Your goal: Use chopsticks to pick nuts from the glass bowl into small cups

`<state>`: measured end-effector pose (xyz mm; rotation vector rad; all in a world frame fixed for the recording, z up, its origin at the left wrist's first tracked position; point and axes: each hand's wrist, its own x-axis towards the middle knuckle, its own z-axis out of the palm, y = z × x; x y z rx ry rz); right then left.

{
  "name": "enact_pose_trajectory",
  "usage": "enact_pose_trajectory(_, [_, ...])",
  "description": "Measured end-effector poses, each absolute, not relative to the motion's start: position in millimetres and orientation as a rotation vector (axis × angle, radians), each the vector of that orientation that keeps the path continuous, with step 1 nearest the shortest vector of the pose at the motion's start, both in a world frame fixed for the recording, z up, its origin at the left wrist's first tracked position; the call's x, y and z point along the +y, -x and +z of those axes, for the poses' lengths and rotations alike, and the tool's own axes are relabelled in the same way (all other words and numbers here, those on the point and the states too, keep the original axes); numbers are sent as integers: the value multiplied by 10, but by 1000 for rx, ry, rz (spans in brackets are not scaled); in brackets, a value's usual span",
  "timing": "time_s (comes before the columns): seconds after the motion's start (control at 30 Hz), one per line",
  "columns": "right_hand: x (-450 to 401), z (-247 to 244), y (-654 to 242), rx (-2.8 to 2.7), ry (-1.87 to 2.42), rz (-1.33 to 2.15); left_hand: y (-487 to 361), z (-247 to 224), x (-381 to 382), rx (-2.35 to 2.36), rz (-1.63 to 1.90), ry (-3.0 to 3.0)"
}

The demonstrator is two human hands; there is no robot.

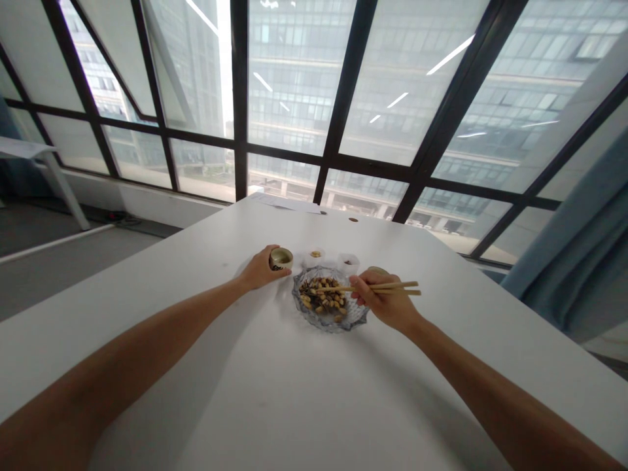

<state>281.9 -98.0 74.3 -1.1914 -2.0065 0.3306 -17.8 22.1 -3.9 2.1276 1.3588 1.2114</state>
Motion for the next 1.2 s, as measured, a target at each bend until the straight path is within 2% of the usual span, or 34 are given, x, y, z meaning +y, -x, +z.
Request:
enact_pose_trajectory(0.9, [-926, 629, -2750, -1756, 1276, 345, 174, -42, 219, 1347, 1212, -2140])
enact_pose_trajectory(1.2, [-1061, 684, -2728, -1908, 1239, 244, 176, -39, 222, 1371, 1211, -2138])
